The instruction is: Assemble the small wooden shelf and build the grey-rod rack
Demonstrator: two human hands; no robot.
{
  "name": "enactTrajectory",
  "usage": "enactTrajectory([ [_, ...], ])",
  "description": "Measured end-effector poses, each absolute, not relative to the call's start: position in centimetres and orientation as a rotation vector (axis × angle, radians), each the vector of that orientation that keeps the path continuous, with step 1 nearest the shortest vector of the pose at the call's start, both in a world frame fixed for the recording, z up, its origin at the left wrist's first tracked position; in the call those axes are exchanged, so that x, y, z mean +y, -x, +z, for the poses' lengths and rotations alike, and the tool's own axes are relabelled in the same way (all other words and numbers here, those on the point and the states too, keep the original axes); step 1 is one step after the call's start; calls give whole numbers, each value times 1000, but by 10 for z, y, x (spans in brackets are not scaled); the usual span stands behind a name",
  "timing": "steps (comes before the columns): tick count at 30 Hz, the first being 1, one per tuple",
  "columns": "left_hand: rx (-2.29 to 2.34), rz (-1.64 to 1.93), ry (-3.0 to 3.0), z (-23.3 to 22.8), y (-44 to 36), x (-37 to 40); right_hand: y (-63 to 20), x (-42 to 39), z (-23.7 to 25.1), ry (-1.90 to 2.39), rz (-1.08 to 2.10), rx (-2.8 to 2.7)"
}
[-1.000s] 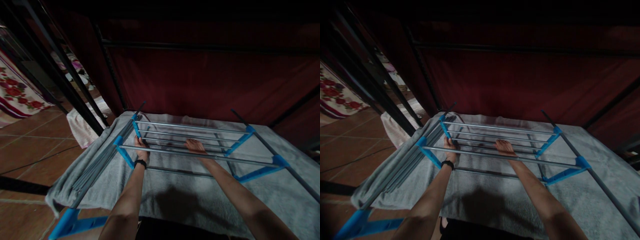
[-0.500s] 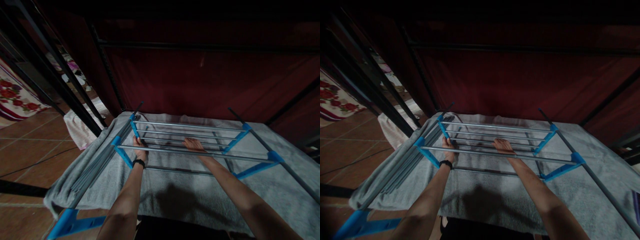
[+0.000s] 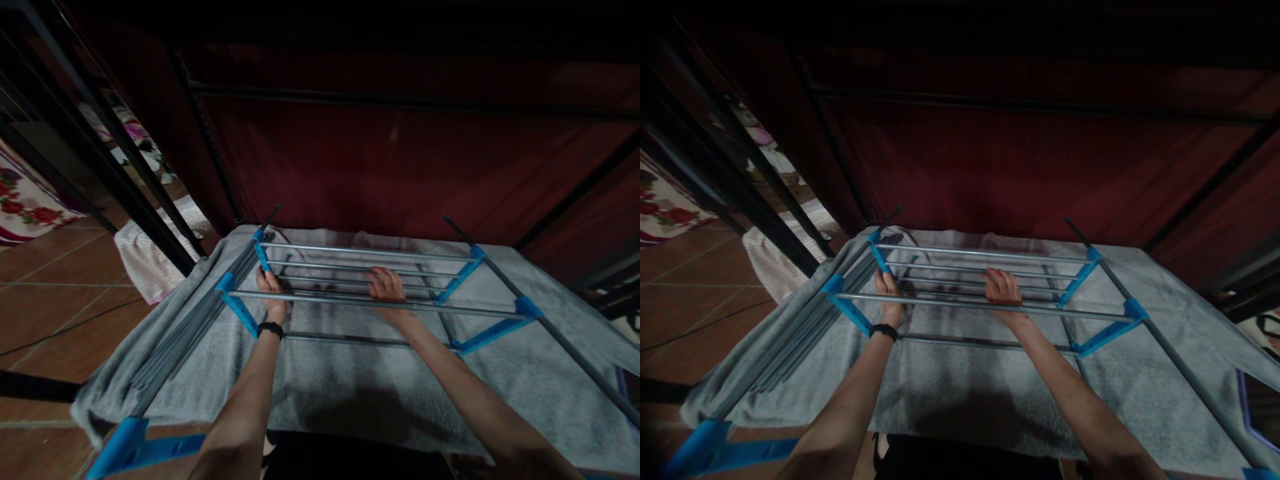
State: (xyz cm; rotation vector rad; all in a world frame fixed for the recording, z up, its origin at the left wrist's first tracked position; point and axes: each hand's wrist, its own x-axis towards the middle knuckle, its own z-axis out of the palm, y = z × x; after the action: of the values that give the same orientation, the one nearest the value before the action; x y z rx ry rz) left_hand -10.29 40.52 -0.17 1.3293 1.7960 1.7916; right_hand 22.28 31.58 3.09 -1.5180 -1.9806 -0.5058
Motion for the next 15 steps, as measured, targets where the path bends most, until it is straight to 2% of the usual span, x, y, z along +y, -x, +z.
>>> enactTrajectory([
  [7, 1769, 1951, -1374, 35, 97, 425, -233, 339, 62, 1618, -406, -2196],
  [15, 1919, 1815, -1350, 26, 103, 436, -234, 354, 56, 1636, -528, -2243],
])
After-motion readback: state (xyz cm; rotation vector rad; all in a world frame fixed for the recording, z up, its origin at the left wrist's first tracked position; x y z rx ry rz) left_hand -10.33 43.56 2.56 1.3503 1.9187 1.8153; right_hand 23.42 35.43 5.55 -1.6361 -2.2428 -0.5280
